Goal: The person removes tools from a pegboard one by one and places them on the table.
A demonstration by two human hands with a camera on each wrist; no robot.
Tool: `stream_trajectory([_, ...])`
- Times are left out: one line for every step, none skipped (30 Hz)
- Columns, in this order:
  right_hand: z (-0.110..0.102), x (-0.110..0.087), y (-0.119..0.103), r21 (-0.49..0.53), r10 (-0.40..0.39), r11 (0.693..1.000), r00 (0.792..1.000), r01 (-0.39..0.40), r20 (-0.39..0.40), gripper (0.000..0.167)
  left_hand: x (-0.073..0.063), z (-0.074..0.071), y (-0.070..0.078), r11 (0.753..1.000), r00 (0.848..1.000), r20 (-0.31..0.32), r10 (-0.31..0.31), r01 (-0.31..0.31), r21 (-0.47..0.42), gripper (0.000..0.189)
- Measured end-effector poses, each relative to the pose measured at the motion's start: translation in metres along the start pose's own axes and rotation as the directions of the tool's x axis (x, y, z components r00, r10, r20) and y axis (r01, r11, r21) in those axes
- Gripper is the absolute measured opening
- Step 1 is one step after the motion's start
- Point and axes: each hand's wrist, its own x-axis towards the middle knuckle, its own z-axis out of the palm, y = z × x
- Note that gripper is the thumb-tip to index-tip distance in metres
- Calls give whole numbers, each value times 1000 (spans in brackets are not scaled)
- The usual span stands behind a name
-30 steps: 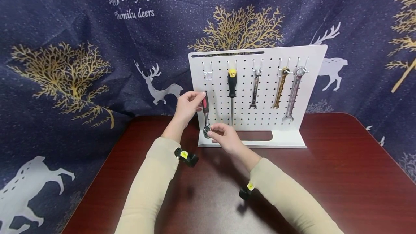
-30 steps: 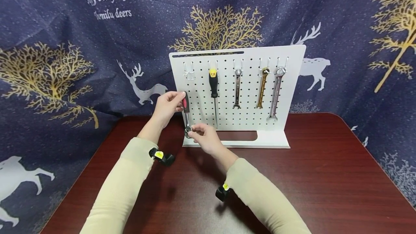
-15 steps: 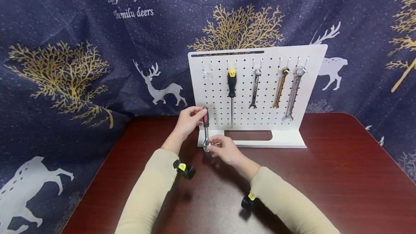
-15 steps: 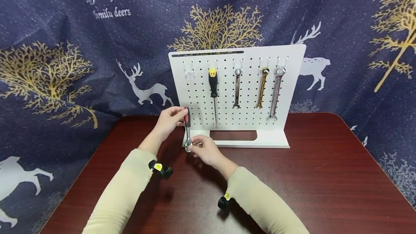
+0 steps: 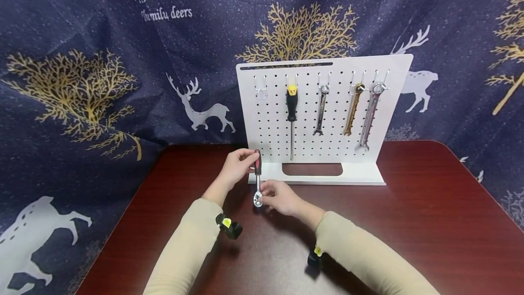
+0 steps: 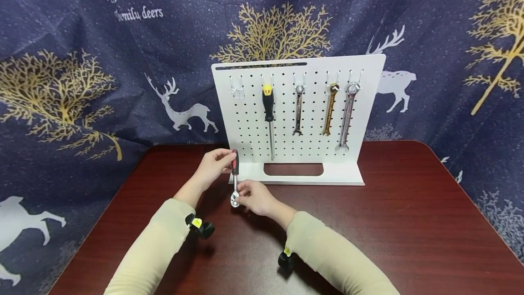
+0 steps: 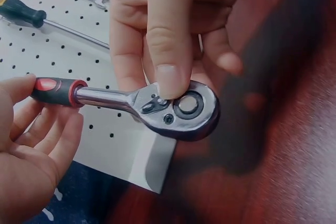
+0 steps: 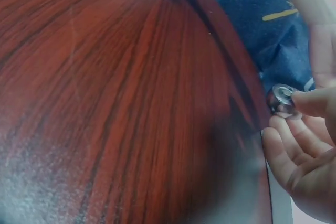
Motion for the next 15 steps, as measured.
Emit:
stream_trajectory([1,0,1,-13,4,1000,1000,-4,5,25,-1,0,-2,1000,1000,4,-3,3,3,29])
stream_trajectory([1,0,1,-27,8,1000,1000,-7,10,24,-2,-1,-4,1000,1000,7,-7,7,9,29])
stream_trajectory([2,0,1,-39,13,999,1000,-13,12,23,-2,-1,-6,1000,1000,7,-12,12,11,29])
stream_trajectory([2,0,0,-48,21,999,1000,-20,13,22,-3,-1,-8,1000,1000,10,-19,19,3,29])
stream_trajectory([2,0,0,-59,26,998,1000,-25,14,22,-4,-2,-10,1000,1000,14,-25,25,1,30])
stream_trajectory([3,0,0,-71,35,997,999,-34,13,21,-4,-2,-11,999,999,17,-32,32,-3,30])
stream_trajectory([3,-1,-1,-80,42,996,999,-41,14,22,-5,-2,-13,999,999,22,-39,39,-7,31])
stream_trajectory([4,-1,-1,-89,49,995,999,-47,15,22,-5,-2,-14,999,999,27,-45,45,-12,31])
stream_trajectory([4,-1,-1,-96,59,994,998,-56,19,22,-6,-2,-15,999,998,32,-51,51,-18,31])
stream_trajectory([5,-1,-2,-100,66,993,998,-64,23,22,-6,-2,-16,998,998,39,-55,56,-22,31])
stream_trajectory([5,-2,-2,-101,74,992,997,-71,29,22,-7,-3,-16,998,997,43,-60,61,-20,31])
stream_trajectory([5,-2,-2,-98,83,992,996,-80,33,22,-9,-2,-13,998,997,47,-62,63,-22,30])
stream_trajectory([6,-2,-2,-95,91,992,995,-87,40,22,-11,-2,-11,997,997,50,-66,67,-24,30])
stream_trajectory([6,-3,-2,-92,98,991,994,-93,44,22,-14,-3,-8,997,996,54,-69,71,-30,29])
stream_trajectory([7,-3,-2,-91,103,991,994,-98,48,22,-15,-3,-8,997,996,58,-67,69,-36,29])
